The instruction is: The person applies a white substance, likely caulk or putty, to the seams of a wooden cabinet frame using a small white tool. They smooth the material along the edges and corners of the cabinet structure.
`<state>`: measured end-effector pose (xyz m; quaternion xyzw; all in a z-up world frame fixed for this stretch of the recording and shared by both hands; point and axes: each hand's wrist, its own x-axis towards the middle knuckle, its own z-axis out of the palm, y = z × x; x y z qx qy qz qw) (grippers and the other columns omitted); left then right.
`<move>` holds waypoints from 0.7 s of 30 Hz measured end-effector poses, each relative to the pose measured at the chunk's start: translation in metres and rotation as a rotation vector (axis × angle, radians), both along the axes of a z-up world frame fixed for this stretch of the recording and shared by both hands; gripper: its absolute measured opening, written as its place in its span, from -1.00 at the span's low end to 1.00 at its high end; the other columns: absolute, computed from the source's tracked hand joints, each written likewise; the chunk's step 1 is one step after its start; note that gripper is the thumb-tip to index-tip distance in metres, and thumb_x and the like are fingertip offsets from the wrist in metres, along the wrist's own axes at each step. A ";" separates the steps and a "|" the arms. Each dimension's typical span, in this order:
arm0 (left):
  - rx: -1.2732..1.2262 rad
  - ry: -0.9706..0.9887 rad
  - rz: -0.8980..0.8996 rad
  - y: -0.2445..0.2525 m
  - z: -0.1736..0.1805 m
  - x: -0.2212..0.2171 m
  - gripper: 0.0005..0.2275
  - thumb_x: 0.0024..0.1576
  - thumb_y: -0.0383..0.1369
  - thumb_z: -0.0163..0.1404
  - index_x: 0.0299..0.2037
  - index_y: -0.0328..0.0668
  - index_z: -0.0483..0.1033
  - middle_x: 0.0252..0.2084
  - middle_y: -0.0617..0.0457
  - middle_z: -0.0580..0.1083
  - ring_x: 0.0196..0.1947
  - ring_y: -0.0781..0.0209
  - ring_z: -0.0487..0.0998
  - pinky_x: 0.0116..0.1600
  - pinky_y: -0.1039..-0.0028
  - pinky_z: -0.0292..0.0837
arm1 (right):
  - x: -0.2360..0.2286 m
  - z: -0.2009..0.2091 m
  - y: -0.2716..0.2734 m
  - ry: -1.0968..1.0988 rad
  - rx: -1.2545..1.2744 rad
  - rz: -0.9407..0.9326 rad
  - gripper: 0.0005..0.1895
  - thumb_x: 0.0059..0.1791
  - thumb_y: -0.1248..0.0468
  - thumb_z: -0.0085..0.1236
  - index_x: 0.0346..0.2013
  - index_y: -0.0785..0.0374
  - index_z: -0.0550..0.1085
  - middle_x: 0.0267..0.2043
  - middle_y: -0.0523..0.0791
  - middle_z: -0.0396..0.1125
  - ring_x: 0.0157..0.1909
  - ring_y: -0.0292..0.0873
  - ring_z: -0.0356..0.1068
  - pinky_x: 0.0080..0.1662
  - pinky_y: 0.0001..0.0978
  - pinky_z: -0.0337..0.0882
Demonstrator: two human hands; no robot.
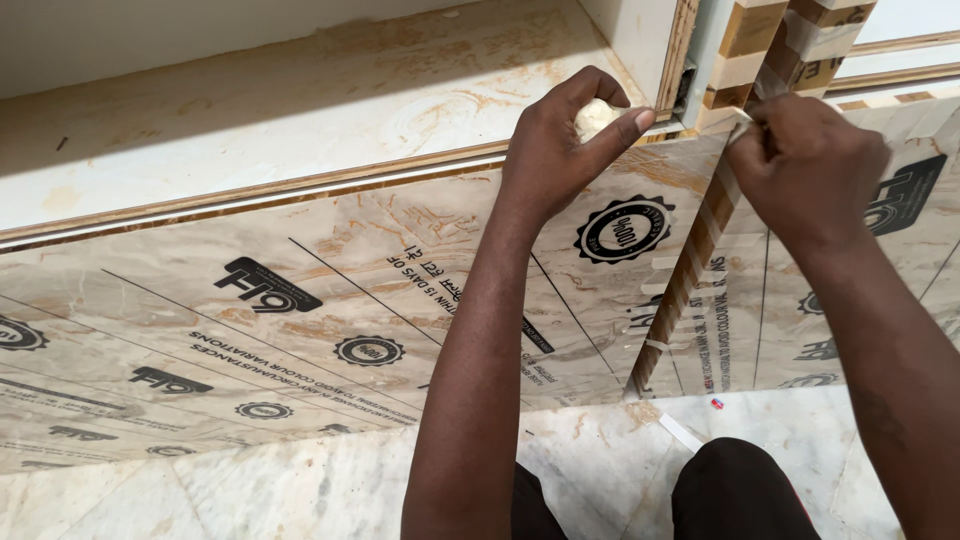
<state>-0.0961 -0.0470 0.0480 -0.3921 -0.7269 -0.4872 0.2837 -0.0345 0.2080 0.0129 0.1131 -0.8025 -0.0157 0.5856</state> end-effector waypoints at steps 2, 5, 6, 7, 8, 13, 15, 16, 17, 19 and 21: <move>0.012 0.003 -0.013 0.000 0.000 -0.001 -0.62 0.14 0.08 0.15 -0.24 -0.07 0.55 -0.30 0.12 0.62 -0.20 0.26 0.66 -0.07 0.36 0.57 | 0.004 -0.004 0.008 -0.048 -0.021 0.009 -0.98 0.05 0.38 0.25 -0.28 0.21 0.57 -0.36 -0.16 0.45 -0.45 -0.24 0.44 -0.36 -0.41 0.41; 0.019 -0.019 -0.014 0.001 -0.001 -0.001 -0.62 0.12 0.07 0.17 -0.24 -0.08 0.55 -0.31 0.12 0.62 -0.22 0.26 0.66 -0.10 0.37 0.56 | 0.011 -0.009 0.011 -0.097 -0.094 0.131 -0.96 0.10 0.39 0.25 -0.24 0.25 0.54 -0.27 -0.13 0.44 -0.38 -0.26 0.47 -0.28 -0.43 0.46; 0.020 -0.004 -0.019 0.001 -0.001 -0.001 -0.62 0.13 0.07 0.16 -0.24 -0.08 0.55 -0.30 0.11 0.62 -0.21 0.25 0.66 -0.09 0.36 0.56 | 0.013 -0.007 0.011 -0.119 -0.135 0.196 -0.92 0.12 0.37 0.26 -0.23 0.28 0.52 -0.24 -0.11 0.43 -0.35 -0.26 0.48 -0.25 -0.43 0.47; 0.020 0.013 -0.022 0.001 -0.001 -0.002 -0.63 0.14 0.06 0.16 -0.24 -0.08 0.55 -0.29 0.11 0.62 -0.21 0.24 0.65 -0.08 0.36 0.56 | 0.013 -0.005 0.009 -0.159 -0.198 0.290 -0.86 0.13 0.33 0.29 -0.22 0.32 0.48 -0.21 -0.08 0.40 -0.31 -0.25 0.47 -0.22 -0.42 0.48; 0.021 0.031 -0.025 0.001 0.000 -0.002 -0.63 0.14 0.06 0.16 -0.23 -0.08 0.54 -0.28 0.11 0.62 -0.20 0.24 0.65 -0.08 0.35 0.55 | 0.014 -0.004 0.006 -0.176 -0.211 0.282 -0.82 0.12 0.31 0.32 -0.24 0.33 0.47 -0.23 -0.07 0.39 -0.32 -0.24 0.46 -0.23 -0.40 0.48; -0.015 -0.041 0.005 0.000 0.000 0.000 -0.62 0.09 0.05 0.19 -0.23 -0.09 0.52 -0.26 0.08 0.61 -0.16 0.19 0.64 -0.03 0.34 0.55 | 0.009 -0.010 -0.015 -0.258 -0.198 0.051 -0.78 0.11 0.31 0.35 -0.36 0.28 0.49 -0.39 -0.12 0.40 -0.44 -0.25 0.42 -0.30 -0.35 0.45; -0.044 -0.040 0.013 0.001 0.000 -0.003 -0.65 0.09 0.00 0.17 -0.19 -0.10 0.50 -0.20 0.06 0.59 -0.10 0.16 0.62 0.04 0.32 0.52 | 0.006 -0.009 -0.020 -0.340 -0.275 0.075 -0.77 0.13 0.31 0.29 -0.38 0.28 0.48 -0.39 -0.14 0.39 -0.45 -0.27 0.41 -0.29 -0.36 0.45; -0.062 -0.024 0.010 0.000 0.000 -0.006 -0.67 0.11 -0.04 0.15 -0.15 -0.10 0.49 -0.15 0.05 0.57 -0.06 0.15 0.61 0.09 0.30 0.50 | 0.004 -0.009 -0.028 -0.384 -0.327 0.108 -0.75 0.14 0.31 0.28 -0.40 0.29 0.47 -0.39 -0.14 0.38 -0.46 -0.25 0.40 -0.32 -0.36 0.45; -0.082 -0.006 0.007 -0.001 0.001 -0.009 -0.69 0.12 -0.08 0.12 -0.11 -0.10 0.47 -0.11 0.04 0.55 -0.01 0.14 0.59 0.14 0.28 0.47 | 0.003 -0.006 -0.037 -0.426 -0.380 0.140 -0.72 0.15 0.31 0.26 -0.42 0.30 0.46 -0.39 -0.14 0.38 -0.47 -0.24 0.40 -0.35 -0.35 0.45; -0.070 -0.037 -0.036 -0.004 -0.001 -0.008 -0.69 0.11 -0.13 0.08 -0.05 -0.11 0.45 -0.03 0.01 0.52 0.07 0.11 0.56 0.19 0.24 0.45 | 0.014 0.001 -0.047 -0.361 -0.349 0.194 -0.79 0.08 0.32 0.30 -0.37 0.33 0.46 -0.33 -0.09 0.37 -0.41 -0.18 0.39 -0.31 -0.29 0.42; -0.046 -0.075 -0.079 -0.009 0.000 -0.006 -0.67 0.11 -0.17 0.04 0.00 -0.14 0.43 0.03 -0.03 0.48 0.10 0.07 0.53 0.22 0.19 0.44 | 0.025 0.010 -0.052 -0.339 -0.333 0.245 -0.81 0.03 0.35 0.29 -0.36 0.37 0.45 -0.30 -0.07 0.35 -0.38 -0.18 0.40 -0.27 -0.28 0.43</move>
